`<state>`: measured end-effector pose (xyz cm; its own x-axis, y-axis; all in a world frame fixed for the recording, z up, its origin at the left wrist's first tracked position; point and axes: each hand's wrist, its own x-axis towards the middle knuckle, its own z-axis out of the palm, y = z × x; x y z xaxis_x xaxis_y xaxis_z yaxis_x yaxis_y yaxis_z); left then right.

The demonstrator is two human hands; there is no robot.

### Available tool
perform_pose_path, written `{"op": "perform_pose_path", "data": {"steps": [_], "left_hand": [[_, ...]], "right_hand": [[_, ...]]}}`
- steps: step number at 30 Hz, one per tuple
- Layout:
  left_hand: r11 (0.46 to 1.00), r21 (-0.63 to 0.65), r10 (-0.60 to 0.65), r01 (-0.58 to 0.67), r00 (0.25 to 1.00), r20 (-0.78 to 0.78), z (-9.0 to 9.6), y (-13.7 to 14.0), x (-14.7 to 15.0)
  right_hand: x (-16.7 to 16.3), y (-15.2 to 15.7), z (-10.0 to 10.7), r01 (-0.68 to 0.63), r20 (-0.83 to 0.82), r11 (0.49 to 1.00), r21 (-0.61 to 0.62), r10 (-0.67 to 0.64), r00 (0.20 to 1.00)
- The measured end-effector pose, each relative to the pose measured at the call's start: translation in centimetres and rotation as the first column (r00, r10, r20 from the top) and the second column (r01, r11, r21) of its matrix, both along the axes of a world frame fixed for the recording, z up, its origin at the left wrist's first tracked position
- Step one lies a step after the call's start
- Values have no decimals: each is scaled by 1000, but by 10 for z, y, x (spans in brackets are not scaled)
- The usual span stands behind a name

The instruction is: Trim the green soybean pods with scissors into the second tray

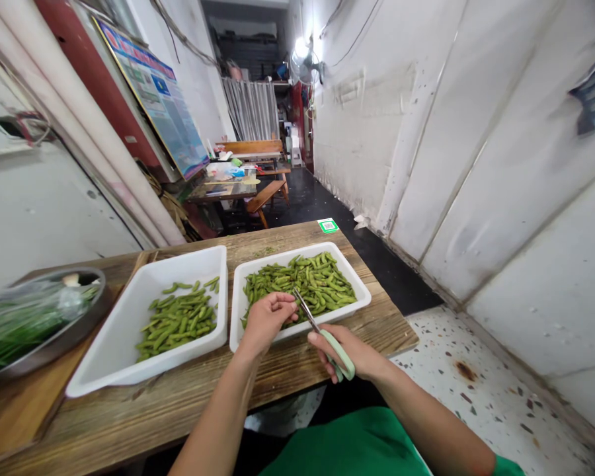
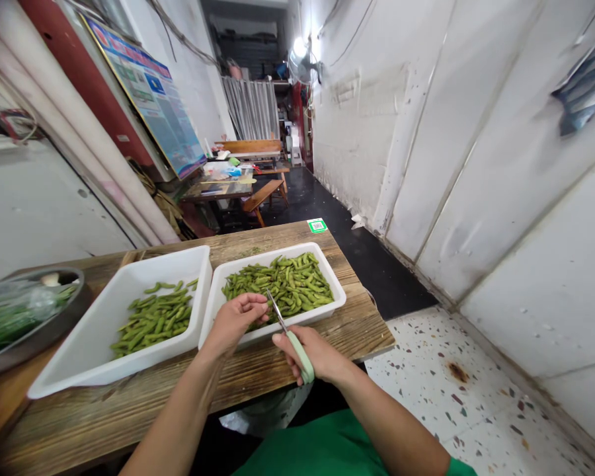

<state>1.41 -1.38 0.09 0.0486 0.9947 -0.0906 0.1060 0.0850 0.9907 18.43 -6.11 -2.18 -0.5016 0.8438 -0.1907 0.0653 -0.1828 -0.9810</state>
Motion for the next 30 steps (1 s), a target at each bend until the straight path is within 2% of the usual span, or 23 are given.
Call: {"op": "perform_pose_path", "data": {"steps": [3, 5, 7, 9, 11, 14, 16, 21, 30], "left_hand": [[998, 43, -43, 49, 992, -120, -3, 2, -3], [995, 82, -32, 52, 972, -233, -6, 4, -6], [995, 96, -5, 32, 961, -276, -8, 6, -8], [997, 76, 28, -15, 982, -184, -8, 7, -8], [998, 17, 62, -62, 998, 14, -4, 8, -7], [992, -76, 122, -104, 947, 297, 4, 8, -3], [986, -104, 161, -130, 907, 390, 7, 7, 1], [976, -141, 208, -165, 896, 392, 7, 5, 6], [982, -129, 175, -139, 929, 326, 5, 0, 9]], "right_hand": [[1, 0, -1, 33, 23, 999, 2, -33, 999], [3, -1, -1, 44, 47, 999, 6, -44, 998], [5, -1, 0, 28, 46, 1000, 11, -29, 999], [7, -1, -1, 9, 19, 1000, 13, -10, 1000], [8, -1, -4, 12, -11, 1000, 12, -12, 1000], [7, -1, -10, 4, -24, 1000, 13, -3, 1000], [6, -2, -11, -10, -17, 1000, 17, 11, 1000], [6, -3, -4, 1, -10, 1000, 25, -1, 1000], [3, -4, -5, 20, -85, 998, -52, -24, 996]]}}
